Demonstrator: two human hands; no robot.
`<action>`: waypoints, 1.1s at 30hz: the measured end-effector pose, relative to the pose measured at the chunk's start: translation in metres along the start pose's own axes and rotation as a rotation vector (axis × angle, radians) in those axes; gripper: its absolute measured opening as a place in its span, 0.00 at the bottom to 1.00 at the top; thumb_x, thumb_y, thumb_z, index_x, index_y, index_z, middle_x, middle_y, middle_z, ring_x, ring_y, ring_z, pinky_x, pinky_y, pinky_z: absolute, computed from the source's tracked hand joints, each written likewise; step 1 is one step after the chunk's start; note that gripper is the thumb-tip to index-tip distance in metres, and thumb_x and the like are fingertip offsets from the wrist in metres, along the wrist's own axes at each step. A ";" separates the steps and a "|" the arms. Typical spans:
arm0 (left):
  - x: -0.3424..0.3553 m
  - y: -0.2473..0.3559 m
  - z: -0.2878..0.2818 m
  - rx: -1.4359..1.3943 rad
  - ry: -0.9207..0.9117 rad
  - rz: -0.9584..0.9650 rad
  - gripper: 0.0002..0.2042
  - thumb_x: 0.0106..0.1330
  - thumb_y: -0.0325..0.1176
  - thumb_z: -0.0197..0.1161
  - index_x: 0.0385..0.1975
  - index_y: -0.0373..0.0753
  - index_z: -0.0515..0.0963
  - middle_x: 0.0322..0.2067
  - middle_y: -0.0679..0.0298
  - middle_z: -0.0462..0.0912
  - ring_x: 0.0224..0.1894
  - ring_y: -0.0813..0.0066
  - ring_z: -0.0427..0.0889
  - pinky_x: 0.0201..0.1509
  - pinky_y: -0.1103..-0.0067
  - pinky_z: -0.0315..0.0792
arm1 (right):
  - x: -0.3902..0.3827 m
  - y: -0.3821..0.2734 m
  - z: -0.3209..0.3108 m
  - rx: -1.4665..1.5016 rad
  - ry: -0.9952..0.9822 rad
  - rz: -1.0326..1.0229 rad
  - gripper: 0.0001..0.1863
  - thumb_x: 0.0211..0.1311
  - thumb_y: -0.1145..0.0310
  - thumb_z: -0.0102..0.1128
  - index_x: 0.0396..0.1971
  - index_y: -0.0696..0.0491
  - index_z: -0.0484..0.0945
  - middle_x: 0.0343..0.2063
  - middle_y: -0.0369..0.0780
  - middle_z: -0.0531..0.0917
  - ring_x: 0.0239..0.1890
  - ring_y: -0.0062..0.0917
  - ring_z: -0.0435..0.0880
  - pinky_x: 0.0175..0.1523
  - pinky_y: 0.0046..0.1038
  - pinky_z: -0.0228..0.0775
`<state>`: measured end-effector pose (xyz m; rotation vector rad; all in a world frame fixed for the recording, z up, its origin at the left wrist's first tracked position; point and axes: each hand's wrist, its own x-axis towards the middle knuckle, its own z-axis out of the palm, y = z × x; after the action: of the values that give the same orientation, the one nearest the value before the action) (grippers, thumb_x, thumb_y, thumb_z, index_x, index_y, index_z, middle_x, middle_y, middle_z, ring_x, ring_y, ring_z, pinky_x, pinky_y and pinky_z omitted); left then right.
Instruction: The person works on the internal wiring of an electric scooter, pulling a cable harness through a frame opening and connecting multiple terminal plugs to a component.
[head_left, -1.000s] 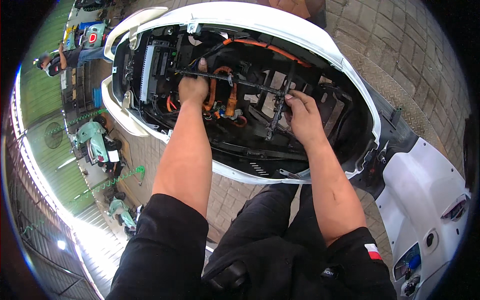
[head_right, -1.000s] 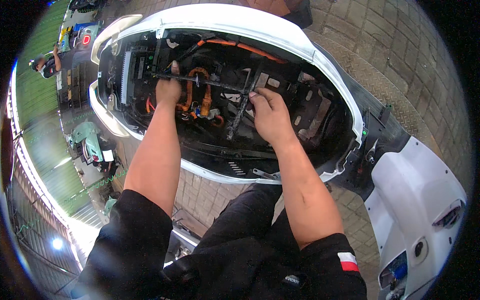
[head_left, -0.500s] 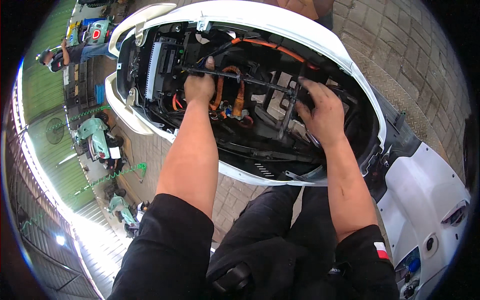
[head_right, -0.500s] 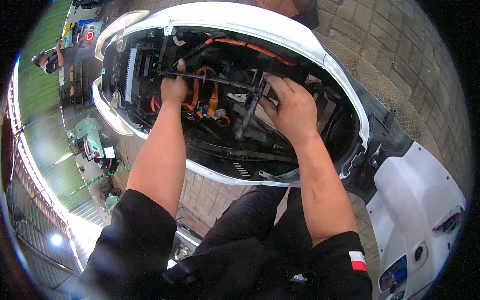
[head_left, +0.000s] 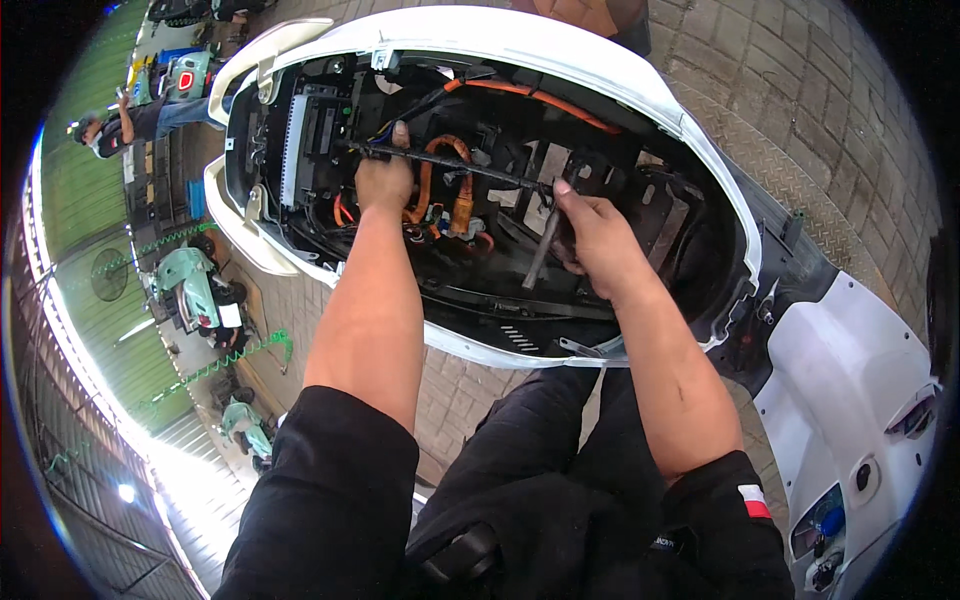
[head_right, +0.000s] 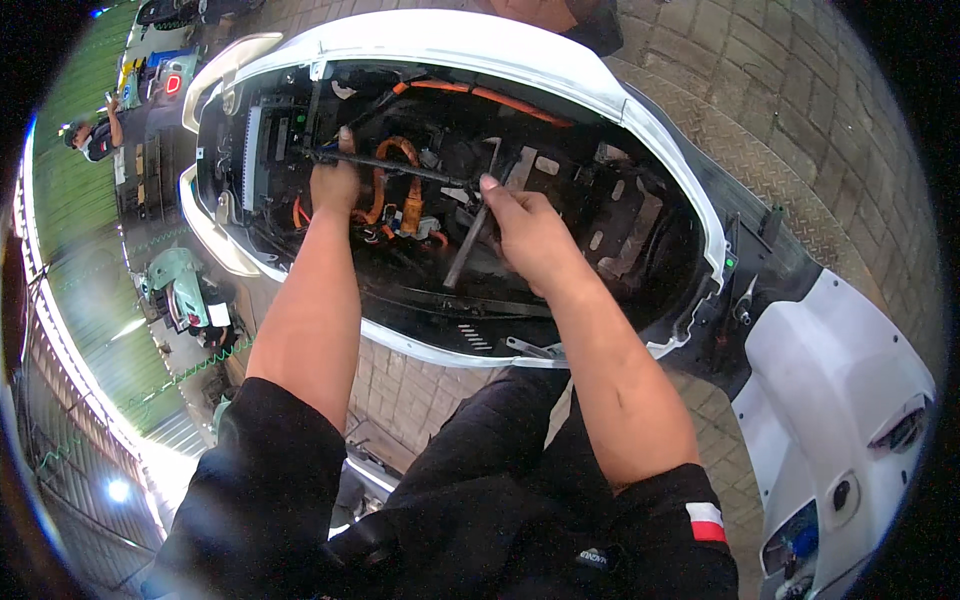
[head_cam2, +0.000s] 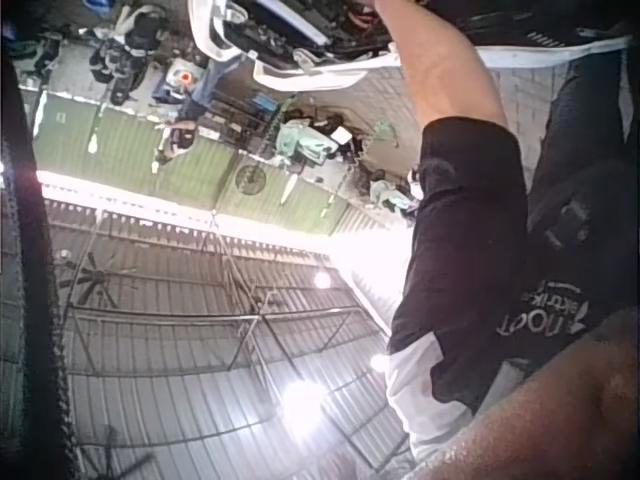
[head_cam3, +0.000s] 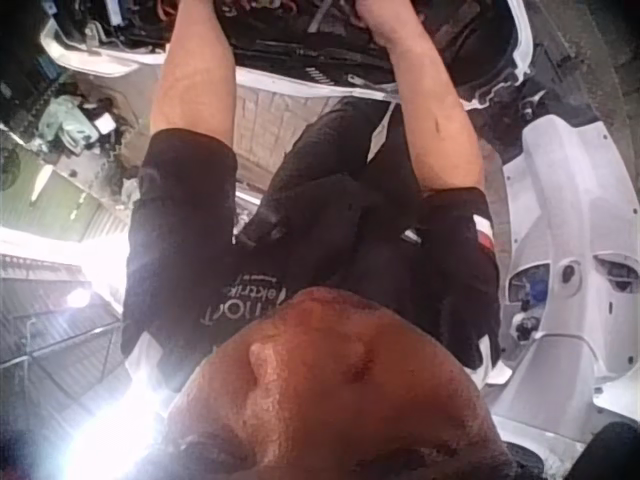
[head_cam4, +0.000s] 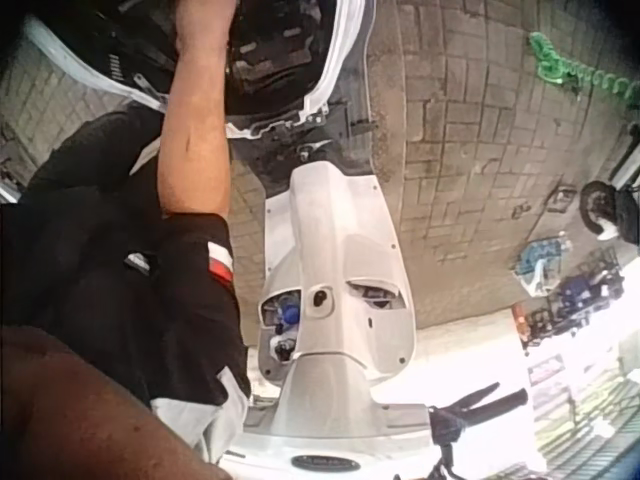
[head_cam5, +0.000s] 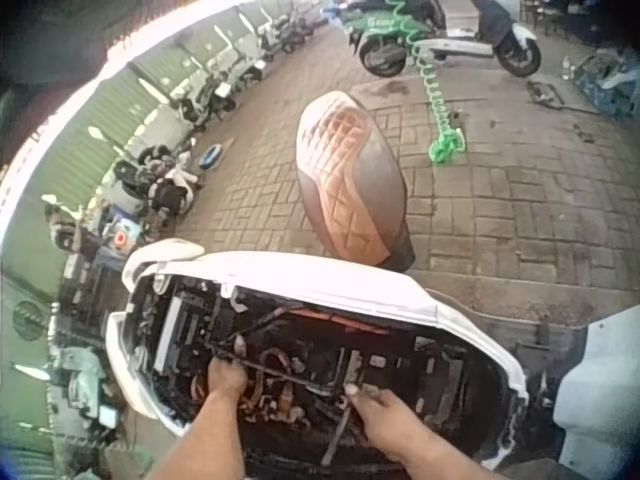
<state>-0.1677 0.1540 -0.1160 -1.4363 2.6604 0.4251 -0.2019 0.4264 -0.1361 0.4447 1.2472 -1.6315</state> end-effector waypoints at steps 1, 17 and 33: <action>0.002 -0.004 0.001 0.015 0.007 0.003 0.41 0.67 0.68 0.39 0.49 0.28 0.77 0.49 0.36 0.76 0.57 0.37 0.70 0.60 0.59 0.65 | 0.001 0.003 -0.001 0.004 -0.002 -0.002 0.24 0.66 0.51 0.59 0.35 0.62 0.76 0.18 0.39 0.78 0.18 0.27 0.74 0.26 0.28 0.65; 0.012 -0.015 0.005 -0.029 0.089 0.070 0.40 0.63 0.70 0.45 0.55 0.35 0.75 0.53 0.39 0.76 0.61 0.43 0.70 0.63 0.63 0.64 | 0.010 -0.004 -0.010 -0.471 -0.004 -0.386 0.24 0.69 0.55 0.56 0.20 0.61 0.77 0.14 0.41 0.72 0.18 0.31 0.74 0.29 0.34 0.67; 0.012 -0.013 0.013 0.028 0.042 0.163 0.38 0.68 0.67 0.41 0.52 0.33 0.77 0.51 0.38 0.76 0.59 0.39 0.70 0.61 0.61 0.65 | 0.007 0.042 0.011 -0.357 0.382 -0.813 0.23 0.66 0.63 0.56 0.51 0.65 0.68 0.28 0.51 0.81 0.30 0.44 0.82 0.37 0.37 0.71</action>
<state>-0.1639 0.1416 -0.1335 -1.2387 2.8168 0.3723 -0.1662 0.4149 -0.1583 -0.0009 2.1552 -1.9610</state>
